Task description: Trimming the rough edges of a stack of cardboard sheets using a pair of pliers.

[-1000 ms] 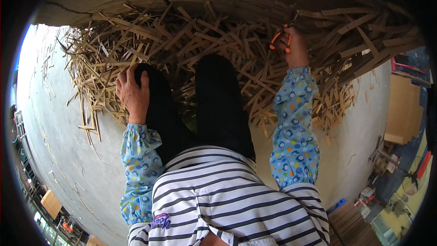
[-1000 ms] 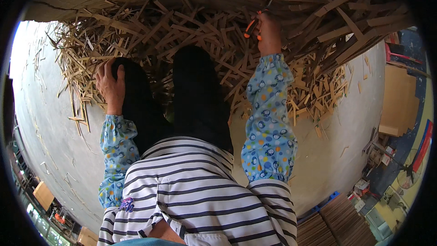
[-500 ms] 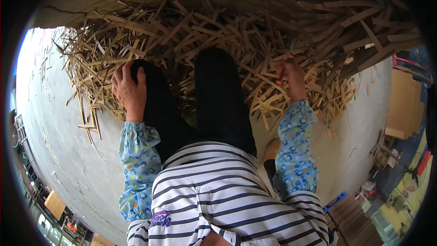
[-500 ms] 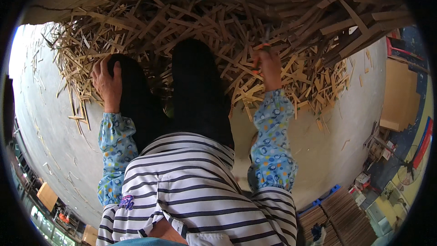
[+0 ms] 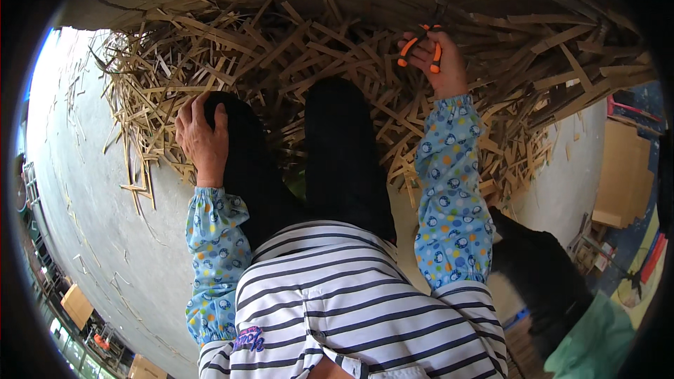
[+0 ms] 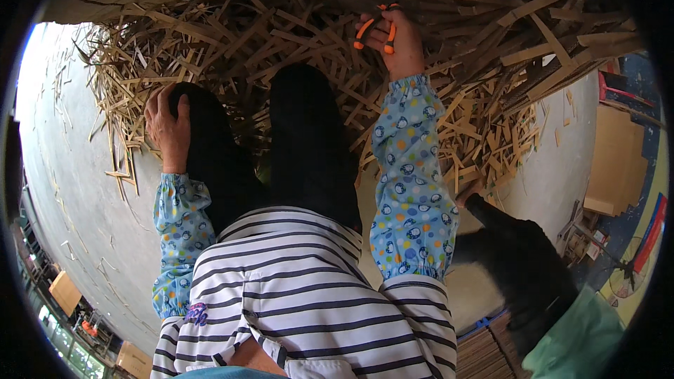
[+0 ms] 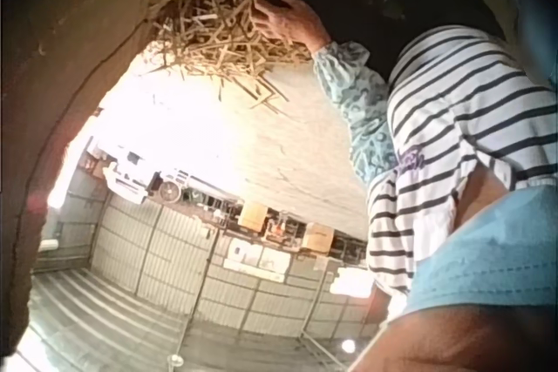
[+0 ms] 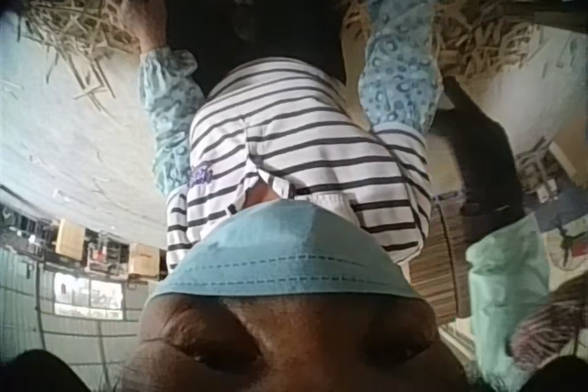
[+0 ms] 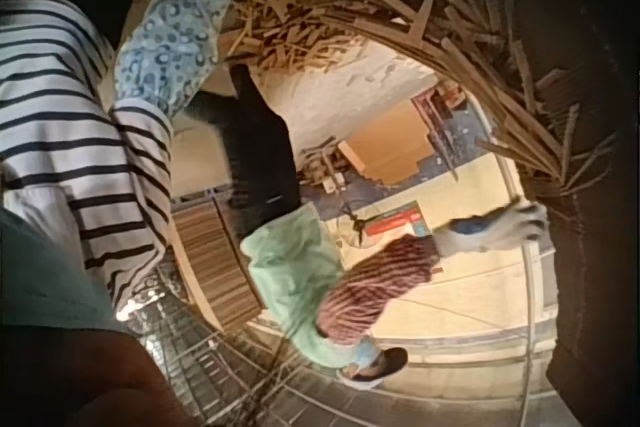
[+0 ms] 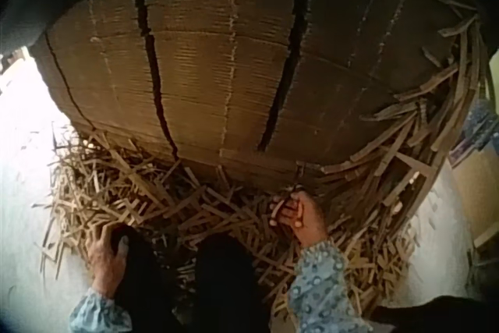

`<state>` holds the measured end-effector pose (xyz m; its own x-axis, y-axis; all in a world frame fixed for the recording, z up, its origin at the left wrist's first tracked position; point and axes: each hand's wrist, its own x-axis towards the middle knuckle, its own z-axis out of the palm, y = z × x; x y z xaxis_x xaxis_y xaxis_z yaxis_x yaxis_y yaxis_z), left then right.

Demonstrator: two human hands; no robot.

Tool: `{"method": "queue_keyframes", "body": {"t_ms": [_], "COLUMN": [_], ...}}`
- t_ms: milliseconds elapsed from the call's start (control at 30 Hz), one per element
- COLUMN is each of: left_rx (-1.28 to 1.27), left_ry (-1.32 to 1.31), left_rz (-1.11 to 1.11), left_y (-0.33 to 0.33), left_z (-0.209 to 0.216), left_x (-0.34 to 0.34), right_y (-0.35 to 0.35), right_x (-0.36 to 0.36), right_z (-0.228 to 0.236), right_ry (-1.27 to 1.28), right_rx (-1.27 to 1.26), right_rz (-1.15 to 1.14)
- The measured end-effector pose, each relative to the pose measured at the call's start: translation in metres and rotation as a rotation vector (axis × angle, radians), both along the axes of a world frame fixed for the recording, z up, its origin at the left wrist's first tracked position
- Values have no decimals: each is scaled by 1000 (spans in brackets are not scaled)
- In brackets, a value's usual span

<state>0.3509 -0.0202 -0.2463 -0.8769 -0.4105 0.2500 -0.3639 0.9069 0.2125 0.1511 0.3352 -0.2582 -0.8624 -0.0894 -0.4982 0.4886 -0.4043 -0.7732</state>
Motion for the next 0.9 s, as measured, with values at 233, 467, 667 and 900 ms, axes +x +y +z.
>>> {"method": "queue_keyframes", "body": {"t_ms": [233, 467, 667, 900], "left_rx": [-49, -19, -13, -5], "left_ry": [37, 6, 33, 29], "left_rz": [-10, 1, 0, 34], "left_y": [-2, 1, 0, -6], "left_z": [0, 4, 2, -1], "left_x": [1, 3, 0, 3], "right_y": [24, 3, -46, -77], "right_x": [54, 138, 29, -4], "right_z": [-38, -69, -45, -33], "right_ry": [114, -151, 49, 120], "right_rx": [-28, 350, 508, 434], "right_rz": [128, 253, 258, 184]}}
